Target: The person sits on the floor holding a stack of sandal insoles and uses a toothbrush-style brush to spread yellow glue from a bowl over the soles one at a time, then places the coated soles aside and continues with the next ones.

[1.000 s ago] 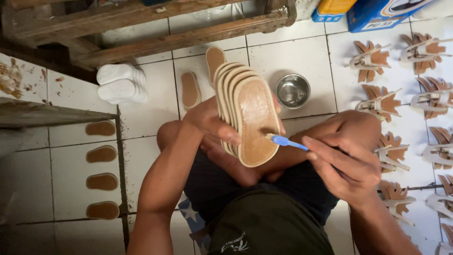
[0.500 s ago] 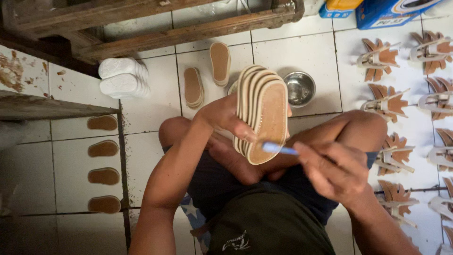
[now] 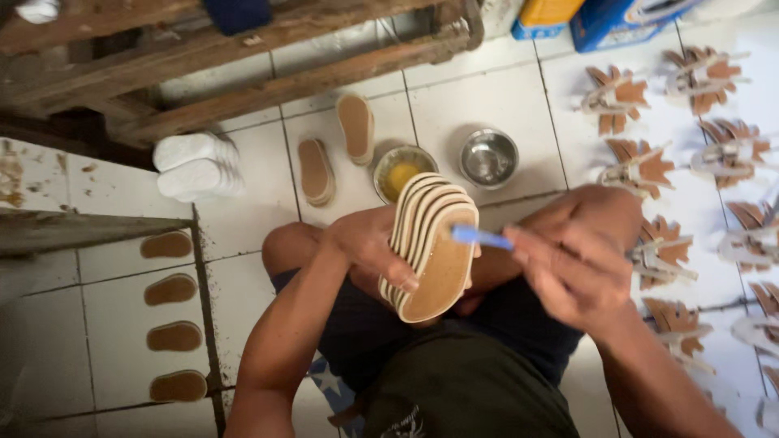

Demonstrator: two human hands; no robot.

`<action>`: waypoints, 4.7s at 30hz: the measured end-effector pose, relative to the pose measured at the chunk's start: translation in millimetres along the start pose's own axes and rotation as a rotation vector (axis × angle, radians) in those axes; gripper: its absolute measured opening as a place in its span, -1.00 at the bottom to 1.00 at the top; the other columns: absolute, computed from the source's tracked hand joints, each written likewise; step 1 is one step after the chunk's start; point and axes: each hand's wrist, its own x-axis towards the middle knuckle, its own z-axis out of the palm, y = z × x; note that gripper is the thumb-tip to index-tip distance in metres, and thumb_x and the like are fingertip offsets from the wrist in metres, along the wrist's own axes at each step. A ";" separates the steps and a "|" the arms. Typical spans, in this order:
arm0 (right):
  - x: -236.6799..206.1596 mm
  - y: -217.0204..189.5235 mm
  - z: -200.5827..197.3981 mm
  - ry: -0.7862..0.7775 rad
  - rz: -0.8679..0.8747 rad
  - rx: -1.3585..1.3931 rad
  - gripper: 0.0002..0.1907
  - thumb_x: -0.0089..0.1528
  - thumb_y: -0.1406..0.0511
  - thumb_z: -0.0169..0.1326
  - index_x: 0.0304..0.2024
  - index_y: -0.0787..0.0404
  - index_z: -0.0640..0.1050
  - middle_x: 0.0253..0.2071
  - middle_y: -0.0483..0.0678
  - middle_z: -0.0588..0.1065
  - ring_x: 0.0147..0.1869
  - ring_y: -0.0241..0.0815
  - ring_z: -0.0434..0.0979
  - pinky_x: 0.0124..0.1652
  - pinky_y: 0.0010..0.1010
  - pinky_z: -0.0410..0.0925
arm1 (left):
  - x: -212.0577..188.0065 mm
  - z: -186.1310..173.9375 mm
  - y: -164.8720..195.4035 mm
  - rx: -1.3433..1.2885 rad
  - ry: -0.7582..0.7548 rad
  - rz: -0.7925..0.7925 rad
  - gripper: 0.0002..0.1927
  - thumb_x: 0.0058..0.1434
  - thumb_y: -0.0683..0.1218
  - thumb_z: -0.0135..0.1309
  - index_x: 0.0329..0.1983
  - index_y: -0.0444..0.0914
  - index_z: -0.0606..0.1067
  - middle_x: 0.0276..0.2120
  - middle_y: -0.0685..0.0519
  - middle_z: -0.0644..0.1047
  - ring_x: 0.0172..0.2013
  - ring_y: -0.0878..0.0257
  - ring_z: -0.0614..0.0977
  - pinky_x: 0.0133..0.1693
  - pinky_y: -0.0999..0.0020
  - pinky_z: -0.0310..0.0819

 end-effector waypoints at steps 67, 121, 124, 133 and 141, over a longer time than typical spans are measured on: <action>1.8 23.3 0.6 0.039 0.110 0.012 -0.67 0.11 0.51 0.22 -0.05 0.39 0.64 -0.34 0.01 0.51 -0.35 -0.17 0.56 -0.36 -0.36 0.40 | 7.7 5.6 -10.7 0.187 0.405 -0.016 -0.64 0.20 -0.26 0.25 0.07 -0.42 0.51 -0.29 0.01 0.60 -0.28 0.30 0.62 -0.23 0.38 0.53; -13.7 -61.2 227.2 -0.206 0.742 0.857 -0.82 0.50 0.54 -0.03 0.02 0.60 0.57 -0.32 0.10 0.51 -0.39 -0.34 0.44 -0.36 -0.61 0.32 | -539.3 212.4 -346.9 -0.519 2.591 -0.524 -0.67 0.21 -0.01 0.19 -0.14 -0.38 0.59 -0.24 -0.13 0.60 -0.25 0.05 0.59 -0.19 0.12 0.55; -22.7 -57.5 231.0 -0.246 0.828 0.864 -0.81 0.49 0.55 0.00 0.06 0.57 0.60 -0.34 0.08 0.52 -0.36 -0.34 0.48 -0.26 -0.57 0.36 | -542.6 213.9 -355.5 -0.367 2.698 -0.539 -0.64 0.19 -0.05 0.18 -0.03 -0.37 0.53 -0.16 -0.13 0.63 -0.20 0.05 0.66 -0.13 0.14 0.54; -22.5 -42.7 242.6 -0.309 0.858 0.999 -0.79 0.44 0.44 0.17 0.08 0.49 0.61 -0.40 0.01 0.45 -0.46 -0.40 0.31 -0.40 -0.62 0.16 | -396.2 128.6 -290.5 -0.348 2.044 0.608 -0.50 0.34 0.07 0.09 0.18 -0.38 0.45 -0.06 -0.20 0.58 -0.09 -0.03 0.63 -0.04 0.02 0.58; 13.5 -34.2 206.9 -0.569 0.965 1.004 -0.45 0.14 0.44 0.31 0.22 0.31 0.61 -0.22 -0.01 0.54 -0.31 -0.25 0.35 -0.32 -0.40 0.23 | -112.4 22.6 -183.3 -0.454 0.231 0.520 -0.21 0.52 0.30 0.00 0.38 -0.48 0.23 0.04 -0.41 0.55 0.04 -0.20 0.62 0.05 0.00 0.60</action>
